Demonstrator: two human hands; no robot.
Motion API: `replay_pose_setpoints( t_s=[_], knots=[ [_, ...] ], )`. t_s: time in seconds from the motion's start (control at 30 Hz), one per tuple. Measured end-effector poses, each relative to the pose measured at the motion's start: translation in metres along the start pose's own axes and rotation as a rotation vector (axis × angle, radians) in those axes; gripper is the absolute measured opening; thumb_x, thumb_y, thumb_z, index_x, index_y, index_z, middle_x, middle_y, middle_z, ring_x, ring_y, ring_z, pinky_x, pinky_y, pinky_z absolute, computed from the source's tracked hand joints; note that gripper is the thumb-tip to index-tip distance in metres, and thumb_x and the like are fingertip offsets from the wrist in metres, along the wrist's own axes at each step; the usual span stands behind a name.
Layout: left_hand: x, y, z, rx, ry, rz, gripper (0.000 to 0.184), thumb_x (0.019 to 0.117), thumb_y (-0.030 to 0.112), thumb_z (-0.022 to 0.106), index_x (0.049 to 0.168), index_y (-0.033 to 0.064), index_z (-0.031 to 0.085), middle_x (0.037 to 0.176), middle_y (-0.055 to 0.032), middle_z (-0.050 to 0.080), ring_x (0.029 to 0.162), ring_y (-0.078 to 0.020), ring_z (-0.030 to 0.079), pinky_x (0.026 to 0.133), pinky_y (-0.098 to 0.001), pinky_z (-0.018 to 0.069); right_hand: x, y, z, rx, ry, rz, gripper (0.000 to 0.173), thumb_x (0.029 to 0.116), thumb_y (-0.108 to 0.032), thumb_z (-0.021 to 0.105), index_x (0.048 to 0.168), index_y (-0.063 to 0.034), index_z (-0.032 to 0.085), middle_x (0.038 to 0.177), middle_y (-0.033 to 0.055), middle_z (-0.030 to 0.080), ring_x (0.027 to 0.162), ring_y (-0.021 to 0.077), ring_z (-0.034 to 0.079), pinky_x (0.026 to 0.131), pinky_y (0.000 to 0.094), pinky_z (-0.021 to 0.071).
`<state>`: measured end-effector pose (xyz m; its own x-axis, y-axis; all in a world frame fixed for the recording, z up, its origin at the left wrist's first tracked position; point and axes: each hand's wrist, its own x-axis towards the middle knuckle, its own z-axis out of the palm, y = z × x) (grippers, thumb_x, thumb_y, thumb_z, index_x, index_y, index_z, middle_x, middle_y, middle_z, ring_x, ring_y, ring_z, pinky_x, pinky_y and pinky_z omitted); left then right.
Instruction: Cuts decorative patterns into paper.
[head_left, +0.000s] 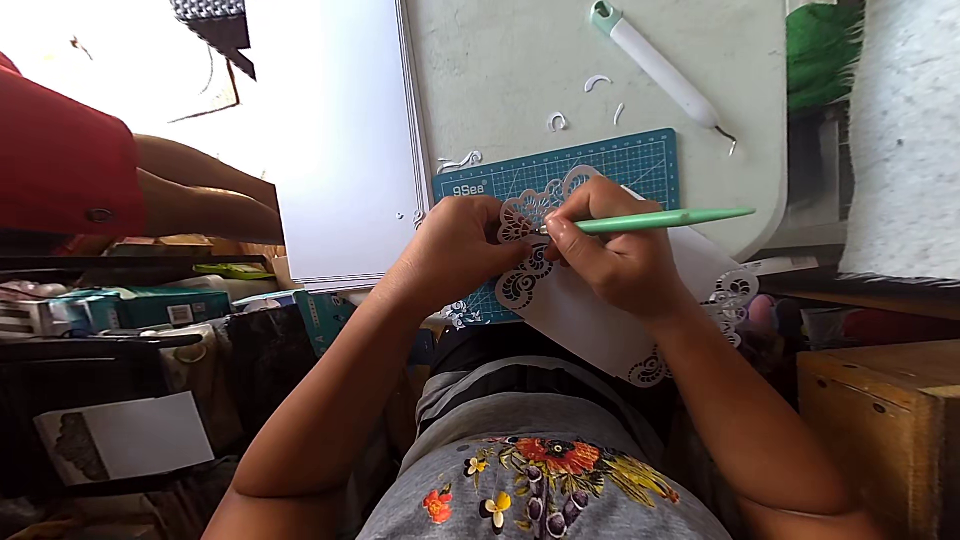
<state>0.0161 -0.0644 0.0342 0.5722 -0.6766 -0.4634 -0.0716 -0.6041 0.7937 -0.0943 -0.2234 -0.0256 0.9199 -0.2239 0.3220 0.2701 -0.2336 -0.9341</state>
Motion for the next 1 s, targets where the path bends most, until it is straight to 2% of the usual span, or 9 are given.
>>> replay_pose_setpoints(
  t_s=[0.4,0.67,1.0],
  knots=[
    [0.0002,0.0001,0.0001,-0.006,-0.002,-0.003,0.009,0.0914,0.005,0.074,0.098,0.0047,0.069,0.084,0.0024,0.073,0.073,0.0027,0.068,0.069,-0.0156,0.0574,0.0002,0.0007,-0.0003,-0.085,-0.010,-0.027,0.011,0.0968,-0.006,0.057,0.090,-0.0016,0.065,0.077,0.0006,0.065,0.069,0.0001,0.060,0.064,0.0171,0.0481],
    [0.0008,0.0021,0.0003,0.010,0.001,-0.031,0.009,0.0910,0.005,0.075,0.098,0.0052,0.068,0.084,0.0027,0.073,0.073,0.0029,0.068,0.069,-0.0155,0.0569,0.0006,0.0001,-0.0009,-0.099,-0.005,-0.046,0.012,0.0958,-0.005,0.056,0.088,-0.0006,0.065,0.075,0.0003,0.062,0.066,-0.0026,0.055,0.061,0.0135,0.0435],
    [0.0005,0.0010,0.0004,-0.011,0.002,-0.021,0.010,0.0907,0.003,0.074,0.098,0.0046,0.068,0.083,0.0024,0.073,0.072,0.0029,0.068,0.069,-0.0150,0.0568,-0.0002,-0.0004,-0.0006,-0.120,0.006,-0.028,0.012,0.0952,-0.005,0.056,0.087,-0.0021,0.064,0.072,-0.0015,0.060,0.063,-0.0032,0.053,0.059,0.0133,0.0408]
  ],
)
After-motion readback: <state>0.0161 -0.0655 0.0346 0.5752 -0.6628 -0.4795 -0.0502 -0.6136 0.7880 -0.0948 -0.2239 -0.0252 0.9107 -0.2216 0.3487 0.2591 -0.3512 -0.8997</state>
